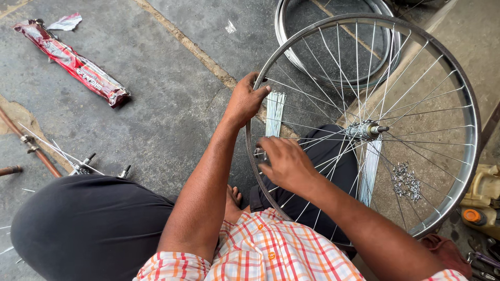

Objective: The person sits on the floor and installs bicycle spokes into a wheel rim, using a spoke wrench to tighten the nipples. The person works methodically around the rim, inserting and securing each spoke to the hub.

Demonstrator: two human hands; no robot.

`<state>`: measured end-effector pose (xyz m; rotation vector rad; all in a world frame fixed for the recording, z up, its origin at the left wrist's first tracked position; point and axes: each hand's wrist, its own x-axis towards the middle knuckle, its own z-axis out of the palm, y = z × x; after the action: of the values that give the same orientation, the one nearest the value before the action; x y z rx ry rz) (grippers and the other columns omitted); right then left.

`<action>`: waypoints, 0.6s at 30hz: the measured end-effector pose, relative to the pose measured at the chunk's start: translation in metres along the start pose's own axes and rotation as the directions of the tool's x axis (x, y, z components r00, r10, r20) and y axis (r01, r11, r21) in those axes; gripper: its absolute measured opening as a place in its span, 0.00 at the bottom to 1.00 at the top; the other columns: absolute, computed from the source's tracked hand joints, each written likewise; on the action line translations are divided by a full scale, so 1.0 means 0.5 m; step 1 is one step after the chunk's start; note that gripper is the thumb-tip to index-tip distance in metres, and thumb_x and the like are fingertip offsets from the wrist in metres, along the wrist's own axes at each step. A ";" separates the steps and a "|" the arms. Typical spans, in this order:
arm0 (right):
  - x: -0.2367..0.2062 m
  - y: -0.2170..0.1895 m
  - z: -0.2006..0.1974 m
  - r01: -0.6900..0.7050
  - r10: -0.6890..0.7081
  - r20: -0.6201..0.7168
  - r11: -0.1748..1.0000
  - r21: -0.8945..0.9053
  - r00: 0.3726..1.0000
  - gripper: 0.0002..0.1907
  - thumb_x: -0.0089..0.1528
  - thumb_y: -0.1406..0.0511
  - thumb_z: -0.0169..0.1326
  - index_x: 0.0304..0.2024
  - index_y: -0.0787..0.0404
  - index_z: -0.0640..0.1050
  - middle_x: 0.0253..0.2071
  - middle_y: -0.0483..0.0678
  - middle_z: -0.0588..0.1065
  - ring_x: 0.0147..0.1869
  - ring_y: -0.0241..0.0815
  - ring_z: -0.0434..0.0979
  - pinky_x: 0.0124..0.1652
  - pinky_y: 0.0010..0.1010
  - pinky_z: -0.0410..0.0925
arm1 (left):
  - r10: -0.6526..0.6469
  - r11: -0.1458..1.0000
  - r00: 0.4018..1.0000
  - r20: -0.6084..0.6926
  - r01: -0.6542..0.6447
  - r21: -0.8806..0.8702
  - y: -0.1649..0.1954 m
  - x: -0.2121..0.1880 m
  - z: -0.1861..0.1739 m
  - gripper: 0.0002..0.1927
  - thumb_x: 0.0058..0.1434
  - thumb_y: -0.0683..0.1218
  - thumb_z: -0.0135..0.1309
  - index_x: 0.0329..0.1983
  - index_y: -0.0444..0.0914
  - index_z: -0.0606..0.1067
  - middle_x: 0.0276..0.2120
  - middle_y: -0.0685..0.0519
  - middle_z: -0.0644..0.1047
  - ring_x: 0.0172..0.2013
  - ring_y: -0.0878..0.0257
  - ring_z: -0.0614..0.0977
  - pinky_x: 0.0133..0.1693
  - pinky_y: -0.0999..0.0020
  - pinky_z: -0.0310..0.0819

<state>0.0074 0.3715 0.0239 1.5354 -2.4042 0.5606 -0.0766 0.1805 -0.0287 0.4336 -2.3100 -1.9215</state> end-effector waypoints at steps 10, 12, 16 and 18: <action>0.022 -0.006 0.008 -0.200 0.251 0.404 0.966 -0.164 0.880 0.14 0.59 0.65 0.63 0.43 0.60 0.74 0.37 0.49 0.74 0.43 0.50 0.80 0.46 0.44 0.72 | 0.117 0.992 0.993 -0.016 -0.116 0.049 -0.026 0.011 0.007 0.26 0.64 0.51 0.60 0.61 0.34 0.72 0.49 0.42 0.81 0.50 0.53 0.82 0.52 0.55 0.75; 0.016 -0.007 0.003 -0.187 0.202 0.376 0.979 -0.076 0.904 0.17 0.53 0.65 0.66 0.41 0.61 0.74 0.37 0.49 0.74 0.43 0.52 0.80 0.48 0.46 0.71 | 0.185 0.982 0.983 -0.023 -0.183 0.049 -0.029 0.009 0.000 0.26 0.64 0.51 0.61 0.60 0.33 0.73 0.45 0.43 0.82 0.46 0.56 0.84 0.48 0.56 0.78; -0.031 -0.011 -0.040 -0.072 0.037 0.192 0.981 0.179 0.981 0.19 0.56 0.65 0.64 0.46 0.65 0.74 0.43 0.53 0.73 0.46 0.53 0.77 0.48 0.44 0.70 | -0.128 0.990 0.988 0.082 0.133 -0.050 -0.017 -0.005 -0.008 0.27 0.62 0.56 0.59 0.57 0.33 0.72 0.30 0.45 0.80 0.29 0.60 0.81 0.30 0.59 0.76; -0.047 -0.019 -0.054 -0.196 0.110 0.349 0.955 0.221 0.931 0.15 0.59 0.65 0.64 0.43 0.63 0.74 0.43 0.51 0.73 0.46 0.48 0.78 0.48 0.41 0.70 | -0.126 0.991 0.988 0.089 0.130 -0.041 -0.008 -0.013 -0.004 0.28 0.64 0.59 0.60 0.53 0.31 0.75 0.28 0.48 0.78 0.27 0.63 0.80 0.27 0.64 0.76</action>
<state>0.0257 0.3992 0.0408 1.6662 -2.8232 0.7139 -0.0693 0.1798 -0.0318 0.5158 -2.3379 -2.0878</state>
